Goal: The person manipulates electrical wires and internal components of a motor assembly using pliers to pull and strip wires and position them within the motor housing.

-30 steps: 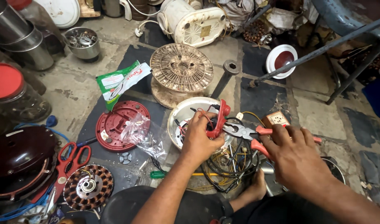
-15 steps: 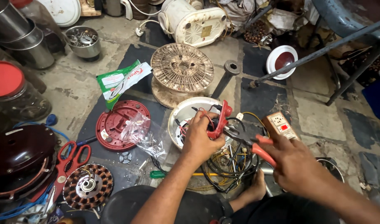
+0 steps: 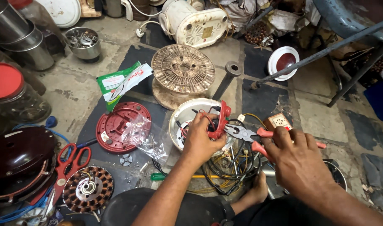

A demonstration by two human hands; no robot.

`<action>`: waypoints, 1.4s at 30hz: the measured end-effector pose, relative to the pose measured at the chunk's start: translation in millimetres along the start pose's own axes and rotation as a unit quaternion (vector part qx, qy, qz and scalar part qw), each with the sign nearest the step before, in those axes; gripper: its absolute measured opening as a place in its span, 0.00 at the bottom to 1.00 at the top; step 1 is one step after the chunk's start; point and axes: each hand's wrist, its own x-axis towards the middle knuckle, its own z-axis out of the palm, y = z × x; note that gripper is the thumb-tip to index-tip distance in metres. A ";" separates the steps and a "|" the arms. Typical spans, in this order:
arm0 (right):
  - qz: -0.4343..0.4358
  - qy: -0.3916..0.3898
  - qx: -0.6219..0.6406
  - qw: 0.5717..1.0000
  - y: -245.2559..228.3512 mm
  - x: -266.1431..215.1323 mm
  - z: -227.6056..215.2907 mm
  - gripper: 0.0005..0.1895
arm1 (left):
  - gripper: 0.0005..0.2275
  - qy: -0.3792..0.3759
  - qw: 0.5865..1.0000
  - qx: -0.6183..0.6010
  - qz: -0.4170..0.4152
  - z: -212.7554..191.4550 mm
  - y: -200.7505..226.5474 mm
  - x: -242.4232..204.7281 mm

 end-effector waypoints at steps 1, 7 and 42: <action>0.005 -0.027 0.011 1.000 0.3 -0.1 -2.0 0.38 | 0.23 -0.003 1.000 0.005 0.002 0.2 0.3 0.2; -0.022 -0.050 0.003 0.998 3.4 -0.1 9.9 0.40 | 0.23 -0.023 1.000 0.019 0.008 -1.7 2.8 -0.9; 0.014 0.173 0.467 0.867 -86.3 -33.7 203.7 0.21 | 0.19 -0.021 0.987 -0.153 -0.047 9.7 -25.9 7.0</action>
